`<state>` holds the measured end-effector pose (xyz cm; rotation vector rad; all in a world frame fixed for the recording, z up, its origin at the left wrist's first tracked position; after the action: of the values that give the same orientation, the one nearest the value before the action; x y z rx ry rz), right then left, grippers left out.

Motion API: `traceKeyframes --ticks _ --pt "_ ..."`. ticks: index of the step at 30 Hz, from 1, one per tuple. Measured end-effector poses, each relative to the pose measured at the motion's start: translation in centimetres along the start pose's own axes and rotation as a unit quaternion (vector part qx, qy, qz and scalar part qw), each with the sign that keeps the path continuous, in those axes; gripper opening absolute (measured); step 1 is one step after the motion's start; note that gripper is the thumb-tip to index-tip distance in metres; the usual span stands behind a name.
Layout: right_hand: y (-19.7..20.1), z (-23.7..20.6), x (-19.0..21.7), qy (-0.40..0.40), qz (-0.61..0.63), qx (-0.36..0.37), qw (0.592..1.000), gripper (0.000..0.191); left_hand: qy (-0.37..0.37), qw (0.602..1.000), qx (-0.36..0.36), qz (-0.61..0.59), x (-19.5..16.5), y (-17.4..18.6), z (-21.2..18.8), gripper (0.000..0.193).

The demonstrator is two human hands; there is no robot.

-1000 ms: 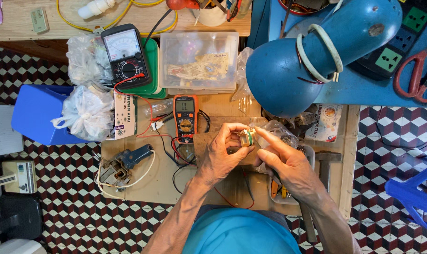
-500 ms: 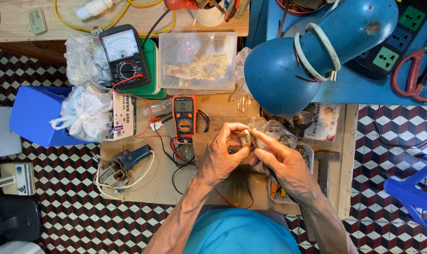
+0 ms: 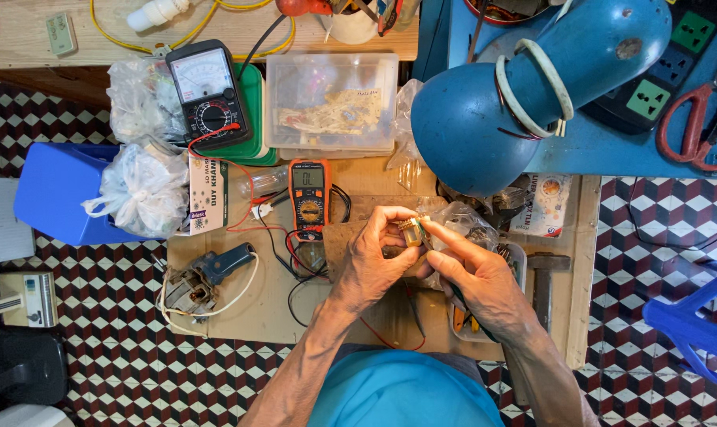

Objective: The person pries open a small electrical plug and socket assembly on a workbench using a small screwdriver and pliers, removes and repositions its internal contact parts, then touches multimeter test probes to the component to test it.

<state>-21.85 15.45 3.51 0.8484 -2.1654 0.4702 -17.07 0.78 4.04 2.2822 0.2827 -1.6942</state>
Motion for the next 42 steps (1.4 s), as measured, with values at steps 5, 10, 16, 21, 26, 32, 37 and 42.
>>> traceKeyframes --ticks 5,10,16,21,26,32,37,42 --pt "0.5 0.1 -0.9 -0.013 -0.015 -0.031 0.999 0.052 -0.002 0.999 -0.015 0.045 -0.4 0.1 -0.2 0.041" --pt "0.8 0.4 -1.1 -0.002 0.023 -0.041 0.999 0.046 -0.013 0.997 -0.038 0.06 -0.8 0.0 -0.1 0.041" --pt "1.4 0.3 -0.4 0.005 0.026 -0.009 1.0 0.046 -0.029 0.998 0.04 0.04 -1.2 -0.3 0.1 0.039" --pt "1.4 0.0 -0.2 -0.024 0.029 0.007 0.999 0.047 -0.008 0.993 0.117 0.008 0.1 -0.3 0.3 0.043" --pt "0.5 -0.1 -0.5 -0.058 0.1 0.011 0.993 0.049 0.041 0.963 0.144 -0.226 2.4 -1.6 0.0 0.054" --pt "0.4 -0.7 -0.6 -0.057 0.073 -0.014 0.996 0.048 0.049 0.953 0.072 -0.29 4.3 -1.8 0.4 0.052" --pt "0.8 -0.4 -1.1 -0.064 0.064 -0.01 0.996 0.048 0.083 0.979 0.071 -0.174 4.3 -1.0 0.1 0.047" --pt "0.7 0.3 -2.1 -0.09 0.113 0.005 0.99 0.047 0.126 0.966 0.099 -0.204 4.3 -0.6 -0.6 0.047"
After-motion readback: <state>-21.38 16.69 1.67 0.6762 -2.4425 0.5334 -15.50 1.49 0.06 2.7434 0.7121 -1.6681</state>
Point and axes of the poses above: each hand's wrist, its own z-axis towards the middle knuckle, its own y-axis out of the back of the hand, x = y × z, the point moved 10 cm from there along z, towards the middle knuckle, and after that the axes turned 1 degree about -x, right-handed, at the moved point
